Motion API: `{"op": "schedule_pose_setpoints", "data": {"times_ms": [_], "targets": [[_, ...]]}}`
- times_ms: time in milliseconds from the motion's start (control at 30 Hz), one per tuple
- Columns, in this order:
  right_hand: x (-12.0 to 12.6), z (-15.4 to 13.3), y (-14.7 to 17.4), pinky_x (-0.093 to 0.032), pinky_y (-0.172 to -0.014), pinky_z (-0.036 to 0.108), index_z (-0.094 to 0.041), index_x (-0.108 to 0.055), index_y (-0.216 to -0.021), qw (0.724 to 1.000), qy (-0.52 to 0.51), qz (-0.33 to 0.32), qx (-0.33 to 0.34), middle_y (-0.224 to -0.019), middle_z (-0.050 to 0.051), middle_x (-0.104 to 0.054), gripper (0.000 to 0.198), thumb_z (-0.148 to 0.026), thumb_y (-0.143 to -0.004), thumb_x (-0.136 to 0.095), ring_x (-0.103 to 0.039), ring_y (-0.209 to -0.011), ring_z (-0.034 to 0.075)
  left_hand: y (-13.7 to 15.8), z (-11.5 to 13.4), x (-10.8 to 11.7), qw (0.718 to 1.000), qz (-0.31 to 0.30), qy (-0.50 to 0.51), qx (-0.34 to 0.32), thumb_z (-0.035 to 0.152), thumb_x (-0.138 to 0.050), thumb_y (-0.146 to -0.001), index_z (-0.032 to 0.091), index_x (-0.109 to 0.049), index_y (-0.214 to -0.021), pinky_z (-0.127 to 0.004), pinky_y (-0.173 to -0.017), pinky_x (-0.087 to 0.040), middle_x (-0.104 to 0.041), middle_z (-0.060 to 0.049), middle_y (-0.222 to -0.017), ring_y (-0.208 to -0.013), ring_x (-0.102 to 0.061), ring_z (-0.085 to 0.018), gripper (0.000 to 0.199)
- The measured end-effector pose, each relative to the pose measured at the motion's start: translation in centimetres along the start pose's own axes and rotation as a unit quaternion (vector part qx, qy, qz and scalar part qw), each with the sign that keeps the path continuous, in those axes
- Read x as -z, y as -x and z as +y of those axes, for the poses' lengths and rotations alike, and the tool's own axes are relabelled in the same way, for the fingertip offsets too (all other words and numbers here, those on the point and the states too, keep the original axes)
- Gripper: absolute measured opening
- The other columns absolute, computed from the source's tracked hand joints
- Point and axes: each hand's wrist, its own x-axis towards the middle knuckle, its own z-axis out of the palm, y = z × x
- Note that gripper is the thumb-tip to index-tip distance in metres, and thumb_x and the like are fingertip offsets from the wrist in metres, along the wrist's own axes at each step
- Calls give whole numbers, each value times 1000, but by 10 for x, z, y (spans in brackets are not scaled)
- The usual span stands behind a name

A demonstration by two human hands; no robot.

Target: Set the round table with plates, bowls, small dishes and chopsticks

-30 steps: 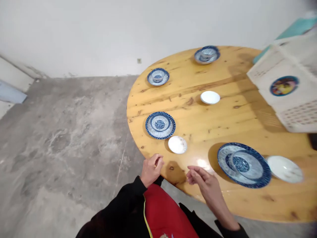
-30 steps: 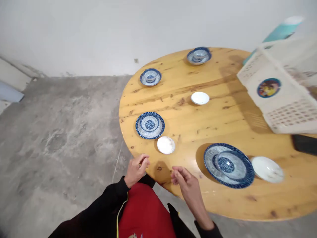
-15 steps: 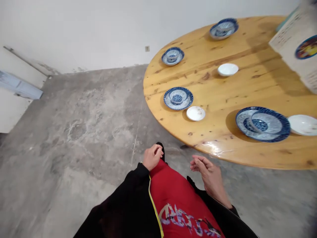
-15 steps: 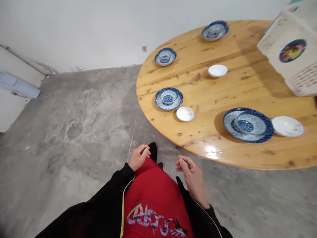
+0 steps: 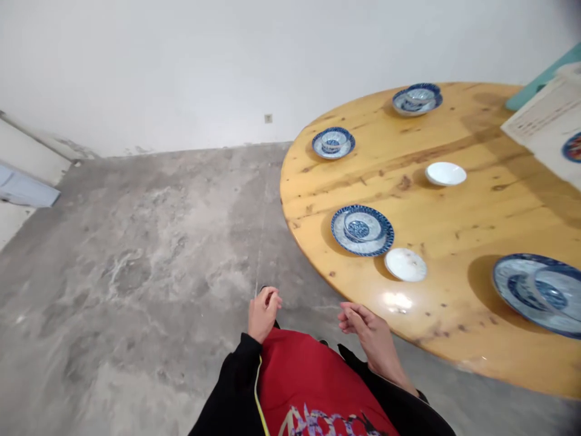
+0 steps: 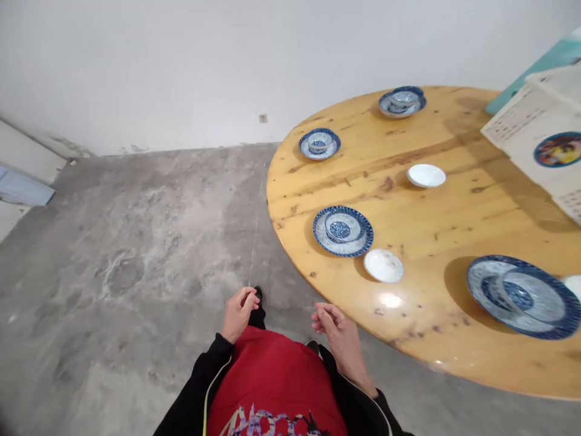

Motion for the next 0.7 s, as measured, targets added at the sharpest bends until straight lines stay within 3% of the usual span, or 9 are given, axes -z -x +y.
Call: {"op": "schedule_pose_setpoints", "data": {"times_ms": [167,233,300,433,567,700], "targets": [[-103,-58,-43,-52,-56,31,-18,-69,-86,999,-6,-47,18,-69,5,-69,51,-64,-65,-75,-64,-57,19,-78,0,87,999,31,-9,-4,55,-52,-88,19,-67,-93,-33,-73,-57,-74,-5,-79,-70,-72,-20,40],[-125,-79,-61,-50,-54,29,-18,-69,-82,999,-10,-34,33,-68,4,-68,48,-63,-67,-73,-63,-56,18,-110,-2,115,999,26,-24,-5,62,-54,-85,19,-67,-93,-36,-75,-58,-74,-7,-80,-71,-73,-23,46],[-129,-104,-83,-49,-53,28,-18,-67,-75,998,-8,0,69,-66,4,-68,42,-60,-71,-70,-62,-55,17,-145,-4,137,999,16,-35,4,69,-56,-81,19,-67,-96,-40,-78,-60,-76,-8,-82,-75,-74,-26,54],[-84,-161,-138,-50,-55,24,-17,-65,-68,978,-29,145,145,-63,3,-68,30,-45,-78,-70,-61,-55,14,-215,-9,160,997,-24,-68,16,75,-59,-74,20,-67,-96,-44,-81,-60,-76,-8,-83,-78,-75,-29,60],[-15,-212,-203,-48,-48,20,-14,-67,-74,940,-97,317,85,-63,5,-68,11,-20,-80,-74,-61,-51,13,-268,-9,162,993,-71,-82,40,75,-61,-68,21,-67,-94,-48,-86,-61,-77,-9,-84,-82,-77,-32,61],[39,-238,-274,-47,-46,21,-14,-59,-75,903,-140,406,17,-56,3,-61,15,-9,-88,-64,-59,-49,13,-305,-4,164,994,-14,-97,52,70,-60,-73,22,-67,-92,-51,-90,-61,-77,-7,-81,-81,-77,-32,52]]}}
